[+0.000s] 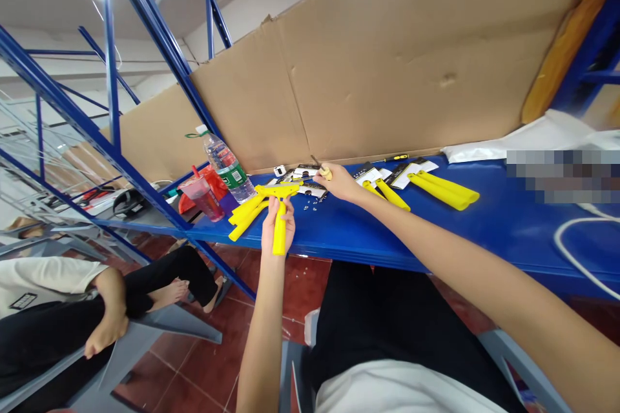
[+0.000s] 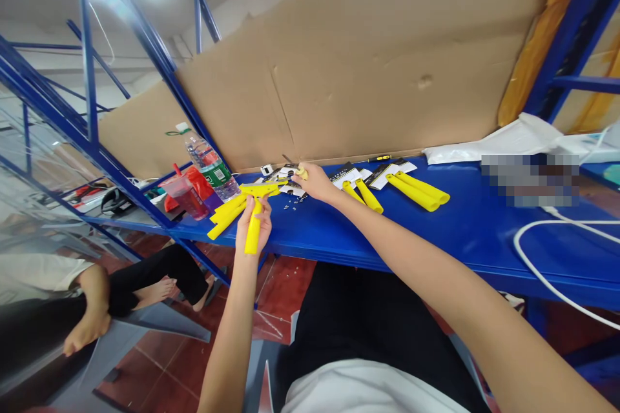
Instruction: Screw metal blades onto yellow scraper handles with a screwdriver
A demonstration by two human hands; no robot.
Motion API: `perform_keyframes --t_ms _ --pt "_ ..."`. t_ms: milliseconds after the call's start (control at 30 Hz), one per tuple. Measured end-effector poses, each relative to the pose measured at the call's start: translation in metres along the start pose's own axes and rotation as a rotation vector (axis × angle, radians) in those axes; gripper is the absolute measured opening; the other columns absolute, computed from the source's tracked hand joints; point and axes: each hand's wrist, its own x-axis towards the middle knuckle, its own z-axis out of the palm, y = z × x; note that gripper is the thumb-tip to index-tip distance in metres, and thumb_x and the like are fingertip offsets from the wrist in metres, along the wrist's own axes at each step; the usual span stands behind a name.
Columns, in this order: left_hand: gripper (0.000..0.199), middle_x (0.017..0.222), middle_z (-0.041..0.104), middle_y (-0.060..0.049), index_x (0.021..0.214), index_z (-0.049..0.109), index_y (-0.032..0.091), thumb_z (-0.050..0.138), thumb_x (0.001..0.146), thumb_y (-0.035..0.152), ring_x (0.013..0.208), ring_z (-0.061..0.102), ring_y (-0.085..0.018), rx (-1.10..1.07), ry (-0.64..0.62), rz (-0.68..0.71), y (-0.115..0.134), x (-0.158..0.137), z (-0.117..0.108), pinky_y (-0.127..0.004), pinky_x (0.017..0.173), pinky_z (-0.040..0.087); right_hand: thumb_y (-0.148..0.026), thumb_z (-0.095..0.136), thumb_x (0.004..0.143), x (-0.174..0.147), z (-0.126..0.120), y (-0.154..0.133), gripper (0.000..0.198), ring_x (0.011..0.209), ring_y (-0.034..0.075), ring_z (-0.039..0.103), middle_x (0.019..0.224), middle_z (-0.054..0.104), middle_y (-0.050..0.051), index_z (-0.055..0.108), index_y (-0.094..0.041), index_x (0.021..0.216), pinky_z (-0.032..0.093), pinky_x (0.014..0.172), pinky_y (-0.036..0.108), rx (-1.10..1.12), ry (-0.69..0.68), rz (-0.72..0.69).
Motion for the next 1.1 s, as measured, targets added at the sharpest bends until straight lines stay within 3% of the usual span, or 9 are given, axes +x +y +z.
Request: perform_keyframes --t_ms 133,267,533,633,833,967,1100 --pt "0.035 0.131 0.068 -0.012 0.14 0.061 0.025 0.048 0.113 0.008 0.09 0.075 -0.007 -0.004 0.056 -0.122 -0.014 -0.005 0.012 -0.005 0.055 0.049 -0.035 0.061 0.101 -0.003 -0.006 -0.017 0.017 0.087 0.022 0.064 0.093 0.072 0.005 0.063 -0.021 0.093 0.046 0.081 0.031 0.157 0.044 -0.098" --pt "0.033 0.129 0.07 -0.01 0.134 0.065 0.025 0.054 0.11 0.006 0.093 0.076 -0.009 0.025 0.047 -0.168 -0.032 -0.013 0.02 -0.007 0.056 0.049 -0.037 0.064 0.101 -0.011 0.0 -0.029 0.021 0.085 0.021 0.06 0.089 0.068 0.003 0.057 -0.023 0.087 0.043 0.079 0.031 0.187 -0.034 -0.208" --pt "0.041 0.124 0.073 -0.007 0.138 0.064 0.025 0.061 0.104 0.004 0.095 0.077 -0.011 0.099 0.036 -0.128 -0.046 -0.012 0.019 -0.01 0.056 0.049 -0.013 0.059 0.093 -0.016 0.008 -0.026 0.016 0.097 0.025 0.063 0.103 0.071 0.008 0.051 -0.025 0.087 0.044 0.087 0.033 0.046 -0.075 -0.374" --pt "0.041 0.122 0.073 -0.007 0.137 0.064 0.025 0.062 0.102 0.003 0.094 0.077 -0.011 0.106 0.024 -0.117 -0.046 -0.012 0.019 -0.01 0.056 0.049 -0.011 0.058 0.092 -0.016 0.005 -0.028 0.017 0.099 0.025 0.064 0.104 0.072 0.008 0.051 -0.025 0.086 0.044 0.089 0.034 0.035 -0.097 -0.369" --pt "0.036 0.116 0.073 -0.006 0.133 0.064 0.024 0.062 0.103 0.004 0.091 0.078 -0.011 0.091 0.016 -0.117 -0.046 -0.014 0.02 -0.01 0.055 0.049 -0.028 0.064 0.1 -0.018 0.001 -0.034 0.023 0.089 0.022 0.063 0.097 0.072 0.005 0.05 -0.024 0.083 0.043 0.081 0.033 0.134 -0.128 -0.334" --pt "0.044 0.124 0.073 -0.006 0.14 0.064 0.027 0.063 0.102 0.004 0.092 0.077 -0.01 0.087 -0.015 -0.122 -0.045 -0.014 0.019 -0.01 0.056 0.05 -0.033 0.071 0.097 -0.017 0.0 -0.037 0.02 0.086 0.021 0.063 0.091 0.072 0.004 0.061 -0.022 0.084 0.044 0.078 0.032 0.179 -0.143 -0.222" --pt "0.048 0.122 0.072 -0.007 0.143 0.064 0.028 0.059 0.103 0.002 0.092 0.077 -0.01 0.079 -0.032 -0.157 -0.043 -0.014 0.019 -0.009 0.055 0.049 -0.032 0.08 0.09 -0.015 -0.002 -0.038 0.018 0.078 0.018 0.063 0.085 0.072 0.003 0.067 -0.021 0.085 0.049 0.072 0.032 0.377 -0.198 -0.067"
